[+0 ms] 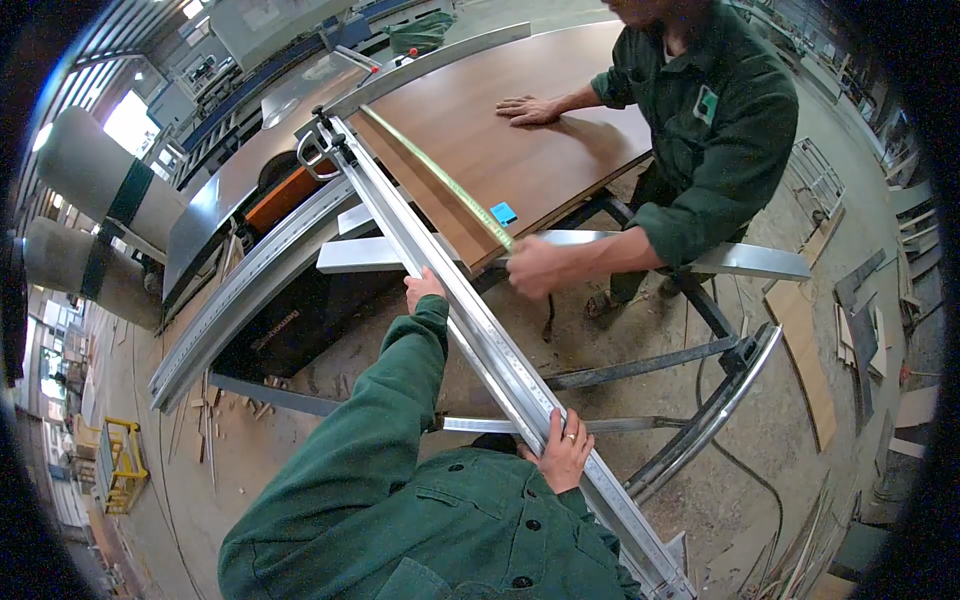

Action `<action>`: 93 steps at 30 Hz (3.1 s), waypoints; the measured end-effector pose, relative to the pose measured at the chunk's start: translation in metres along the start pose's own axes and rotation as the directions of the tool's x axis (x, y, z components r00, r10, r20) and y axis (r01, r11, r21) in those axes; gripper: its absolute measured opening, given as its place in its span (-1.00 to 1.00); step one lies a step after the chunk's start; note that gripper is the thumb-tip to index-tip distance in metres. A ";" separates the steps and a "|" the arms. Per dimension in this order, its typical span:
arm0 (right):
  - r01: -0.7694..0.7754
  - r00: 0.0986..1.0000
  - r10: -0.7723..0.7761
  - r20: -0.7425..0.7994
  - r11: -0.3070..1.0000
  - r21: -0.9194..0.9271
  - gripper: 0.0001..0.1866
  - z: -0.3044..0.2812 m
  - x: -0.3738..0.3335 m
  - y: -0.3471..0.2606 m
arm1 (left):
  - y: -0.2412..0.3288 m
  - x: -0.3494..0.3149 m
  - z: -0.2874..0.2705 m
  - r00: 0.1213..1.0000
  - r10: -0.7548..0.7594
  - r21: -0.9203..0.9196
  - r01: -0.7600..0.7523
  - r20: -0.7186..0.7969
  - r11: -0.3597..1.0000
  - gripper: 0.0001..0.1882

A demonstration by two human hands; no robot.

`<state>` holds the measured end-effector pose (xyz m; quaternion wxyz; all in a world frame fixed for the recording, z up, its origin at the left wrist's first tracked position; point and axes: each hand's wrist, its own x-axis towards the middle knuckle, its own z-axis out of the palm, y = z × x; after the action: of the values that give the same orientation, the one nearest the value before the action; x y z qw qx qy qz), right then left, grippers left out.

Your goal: Cutting a large wood-textured panel using a sliding table saw with the help of an assistant.

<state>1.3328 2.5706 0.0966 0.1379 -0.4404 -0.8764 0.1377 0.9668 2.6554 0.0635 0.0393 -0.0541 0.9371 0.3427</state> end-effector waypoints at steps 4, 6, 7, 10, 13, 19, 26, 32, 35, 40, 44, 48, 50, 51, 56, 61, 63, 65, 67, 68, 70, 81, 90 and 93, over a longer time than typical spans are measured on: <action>0.001 1.000 -0.001 -0.002 1.000 -0.028 -0.05 0.002 0.000 0.002 | 0.001 -0.001 -0.002 0.999 -0.001 -0.005 0.001 0.034 1.000 -0.46; 0.000 1.000 0.000 -0.007 0.999 -0.040 -0.04 0.002 -0.001 0.002 | 0.001 -0.002 -0.003 0.999 -0.008 -0.004 0.008 0.032 1.000 -0.46; 0.002 1.000 -0.002 -0.007 0.999 -0.041 -0.04 0.002 -0.001 0.002 | 0.001 -0.002 -0.003 0.999 -0.008 -0.004 0.008 0.032 1.000 -0.46; -0.001 1.000 0.001 -0.007 0.999 -0.043 -0.05 0.000 0.000 0.001 | 0.002 -0.001 -0.003 0.999 -0.012 0.002 0.011 0.041 1.000 -0.46; -0.007 1.000 0.007 0.007 0.999 -0.042 -0.05 -0.004 0.000 0.000 | 0.003 -0.002 -0.004 0.998 -0.017 0.002 0.017 0.057 1.000 -0.46; -0.023 0.999 0.023 0.023 1.000 -0.011 -0.06 -0.004 0.000 -0.003 | 0.003 -0.003 -0.005 0.997 -0.015 0.012 0.015 0.074 1.000 -0.47; -0.038 0.999 0.037 0.030 0.999 0.024 -0.06 -0.005 0.003 0.000 | 0.008 -0.008 -0.005 0.998 -0.019 0.002 0.019 0.059 1.000 -0.48; -0.056 0.998 0.054 0.037 0.998 0.040 -0.04 -0.008 0.006 0.003 | 0.008 -0.005 0.007 0.999 0.005 0.020 -0.006 0.043 1.000 -0.49; -0.052 0.998 0.051 0.046 0.998 0.039 -0.04 -0.007 0.006 0.007 | 0.004 -0.002 0.013 1.000 0.015 0.053 -0.015 0.005 0.998 -0.51; -0.058 0.997 0.055 0.062 0.998 0.039 -0.05 -0.011 0.009 0.008 | 0.001 0.000 0.016 1.000 0.014 0.033 -0.014 0.000 0.999 -0.51; -0.080 0.995 0.076 0.067 0.995 0.060 -0.04 -0.014 0.011 0.007 | 0.009 -0.003 0.014 1.000 0.007 0.036 -0.007 0.012 0.999 -0.51; -0.096 0.993 0.090 0.070 0.991 0.089 -0.03 -0.013 0.011 0.007 | 0.011 -0.006 0.010 0.999 -0.021 -0.003 0.022 0.050 1.000 -0.47; -0.094 0.994 0.088 0.070 0.991 0.090 -0.03 -0.014 0.011 0.007 | 0.012 -0.007 0.010 0.998 -0.019 -0.014 0.020 0.057 1.000 -0.46; -0.092 0.994 0.085 0.069 0.992 0.091 -0.04 -0.014 0.011 0.007 | 0.013 -0.007 0.009 0.998 -0.022 -0.007 0.023 0.058 1.000 -0.46; -0.086 0.994 0.081 0.068 0.994 0.073 -0.04 -0.014 0.011 0.008 | 0.011 -0.005 0.012 0.998 -0.020 0.006 0.020 0.056 1.000 -0.46; -0.056 0.998 0.055 0.040 0.998 0.009 -0.05 -0.012 0.010 0.012 | 0.012 -0.009 0.014 0.999 0.001 0.044 -0.003 0.038 0.999 -0.50; -0.060 0.997 0.058 0.059 0.998 0.024 -0.05 -0.013 0.011 0.013 | 0.012 -0.009 0.014 0.999 0.010 0.055 -0.012 0.033 0.998 -0.52; -0.061 0.997 0.059 0.058 0.998 0.029 -0.05 -0.012 0.011 0.013 | 0.013 -0.008 0.014 1.000 0.006 0.055 -0.007 0.017 0.998 -0.52; -0.062 0.997 0.060 0.056 0.998 0.033 -0.05 -0.012 0.011 0.013 | 0.013 -0.008 0.015 1.000 0.008 0.065 -0.008 0.007 0.998 -0.52; -0.055 0.997 0.053 0.052 0.998 0.036 -0.05 -0.011 0.011 0.014 | 0.012 -0.007 0.015 1.000 0.006 0.059 -0.006 0.009 0.998 -0.51; -0.053 0.998 0.052 0.047 0.998 0.037 -0.05 -0.012 0.011 0.014 | 0.014 -0.009 0.014 1.000 -0.002 0.060 0.000 0.017 0.998 -0.51; -0.060 0.997 0.057 0.061 0.997 0.056 -0.04 -0.011 0.010 0.015 | 0.019 -0.016 0.001 0.996 -0.028 0.009 0.027 0.083 1.000 -0.45; -0.058 0.996 0.055 0.067 0.998 0.040 -0.03 -0.012 0.011 0.014 | 0.013 -0.008 0.013 1.000 0.014 0.047 -0.015 0.019 0.999 -0.51; -0.056 0.997 0.053 0.062 0.998 0.042 -0.03 -0.012 0.012 0.016 | 0.015 -0.010 0.014 1.000 0.009 0.055 -0.010 0.019 0.998 -0.51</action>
<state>1.3420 2.5906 0.1037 0.1171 -0.4568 -0.8645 0.1738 0.9752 2.6762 0.0633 0.0480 -0.0454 0.9460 0.3174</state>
